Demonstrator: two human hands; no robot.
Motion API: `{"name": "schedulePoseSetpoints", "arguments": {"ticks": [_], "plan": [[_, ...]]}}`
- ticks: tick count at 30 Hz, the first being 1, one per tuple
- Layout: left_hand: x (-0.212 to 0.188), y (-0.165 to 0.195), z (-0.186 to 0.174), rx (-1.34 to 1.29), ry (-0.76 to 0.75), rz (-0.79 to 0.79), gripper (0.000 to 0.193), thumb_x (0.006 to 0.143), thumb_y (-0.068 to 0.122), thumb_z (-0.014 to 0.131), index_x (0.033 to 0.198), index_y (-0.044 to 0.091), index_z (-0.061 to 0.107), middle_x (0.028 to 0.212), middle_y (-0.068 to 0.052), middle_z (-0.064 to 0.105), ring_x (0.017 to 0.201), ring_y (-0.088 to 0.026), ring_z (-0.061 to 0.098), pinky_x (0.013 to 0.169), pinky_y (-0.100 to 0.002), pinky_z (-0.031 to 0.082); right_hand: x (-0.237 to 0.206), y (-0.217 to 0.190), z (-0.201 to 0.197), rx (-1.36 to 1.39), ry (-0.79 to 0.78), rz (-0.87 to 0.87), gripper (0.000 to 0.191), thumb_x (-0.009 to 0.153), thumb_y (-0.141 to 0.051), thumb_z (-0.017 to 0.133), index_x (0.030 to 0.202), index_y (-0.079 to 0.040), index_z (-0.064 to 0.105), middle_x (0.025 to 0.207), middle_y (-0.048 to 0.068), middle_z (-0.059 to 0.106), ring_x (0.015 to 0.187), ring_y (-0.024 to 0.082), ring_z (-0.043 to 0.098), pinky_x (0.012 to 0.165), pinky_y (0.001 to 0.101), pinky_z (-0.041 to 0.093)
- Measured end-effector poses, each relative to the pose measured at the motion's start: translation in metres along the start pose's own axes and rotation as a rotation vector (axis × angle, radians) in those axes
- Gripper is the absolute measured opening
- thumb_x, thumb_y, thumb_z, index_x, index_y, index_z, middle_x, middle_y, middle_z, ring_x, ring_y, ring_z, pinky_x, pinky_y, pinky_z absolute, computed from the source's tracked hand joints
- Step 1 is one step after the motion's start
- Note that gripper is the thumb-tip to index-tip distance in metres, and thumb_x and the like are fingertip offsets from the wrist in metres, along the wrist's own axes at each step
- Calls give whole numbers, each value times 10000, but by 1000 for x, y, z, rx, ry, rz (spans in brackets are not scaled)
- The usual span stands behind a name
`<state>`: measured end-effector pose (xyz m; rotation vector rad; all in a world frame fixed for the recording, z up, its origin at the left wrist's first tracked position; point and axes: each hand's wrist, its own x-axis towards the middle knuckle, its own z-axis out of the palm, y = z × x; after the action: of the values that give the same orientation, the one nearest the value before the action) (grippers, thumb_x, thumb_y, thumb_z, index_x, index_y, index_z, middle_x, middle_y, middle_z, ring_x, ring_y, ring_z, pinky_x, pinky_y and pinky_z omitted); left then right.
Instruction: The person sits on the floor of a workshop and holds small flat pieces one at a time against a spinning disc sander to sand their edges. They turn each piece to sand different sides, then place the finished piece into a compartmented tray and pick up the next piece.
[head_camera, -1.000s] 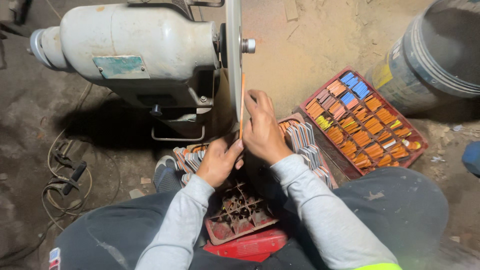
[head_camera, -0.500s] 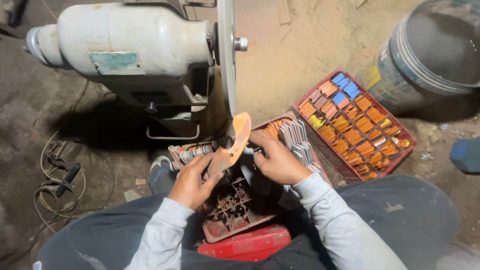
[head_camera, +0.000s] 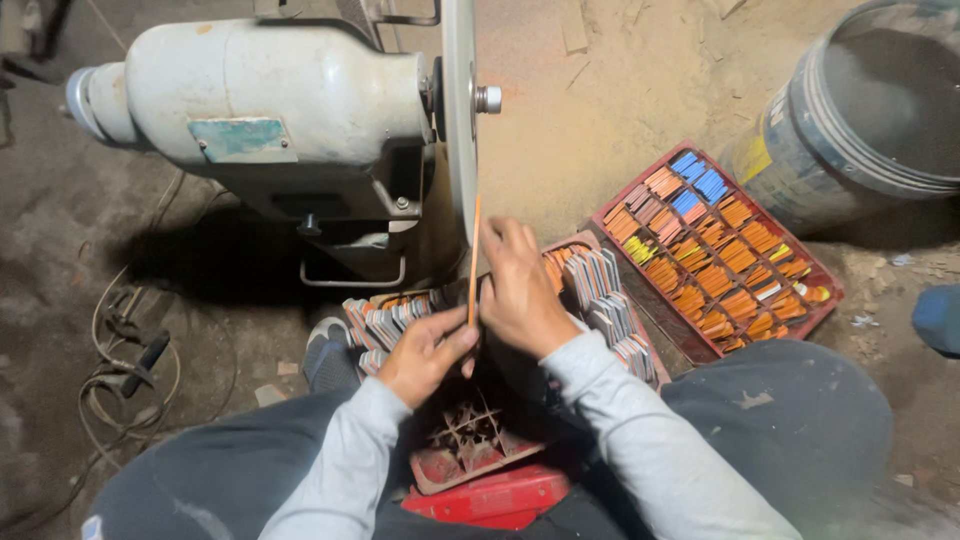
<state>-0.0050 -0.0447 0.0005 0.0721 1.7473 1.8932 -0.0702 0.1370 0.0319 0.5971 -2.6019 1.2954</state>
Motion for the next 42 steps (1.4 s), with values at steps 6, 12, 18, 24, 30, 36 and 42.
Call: {"name": "schedulePoseSetpoints", "arguments": {"ticks": [6,12,18,24,30,36,42], "plan": [[-33,-24,-11,131,-15,-60,403,963,217,678,1309,11,648,987,-28,670,906,-105,612,839,-261,504,-31,-13,-14,66,-131,-76,663,718,80,543,1380,52,531,1261,268,571,1204,446,535,1078,460,438],[-39,-29,-8,775,143,-72,444,816,243,817,1190,45,683,1006,-158,745,886,-268,712,793,-352,543,-54,4,-42,235,-639,36,778,816,-104,711,1500,25,364,1309,260,569,1247,384,537,1073,410,396],[-31,-11,55,671,118,4,400,790,314,842,1072,64,706,783,-127,717,693,-284,715,675,-368,563,-54,4,-49,205,-577,224,938,788,-145,738,1564,15,237,1192,276,631,1087,371,675,896,393,530],[-31,23,53,986,417,489,458,723,299,864,1046,50,654,965,-170,661,876,-352,666,757,-422,538,-23,4,-86,120,-592,496,562,777,-145,758,1318,-52,636,843,152,759,789,194,699,737,372,566],[-10,15,36,970,355,447,812,711,223,856,1418,-22,543,1167,-224,637,1024,-419,657,858,-447,551,-5,17,-85,190,-530,290,440,856,-218,756,1247,-22,715,815,153,737,814,184,651,761,312,539],[17,-2,23,517,377,306,714,777,212,875,1335,-102,558,1061,-169,735,913,-275,747,767,-371,610,9,44,-80,1271,-293,780,578,1017,-466,385,1196,9,661,1040,198,753,892,275,746,809,417,598],[47,16,19,-85,266,-81,586,848,221,799,1319,-62,594,791,-87,641,535,-140,615,446,-281,506,22,38,-42,389,-179,257,396,917,-49,503,1260,3,693,1132,146,773,1000,235,749,883,342,565]]}}
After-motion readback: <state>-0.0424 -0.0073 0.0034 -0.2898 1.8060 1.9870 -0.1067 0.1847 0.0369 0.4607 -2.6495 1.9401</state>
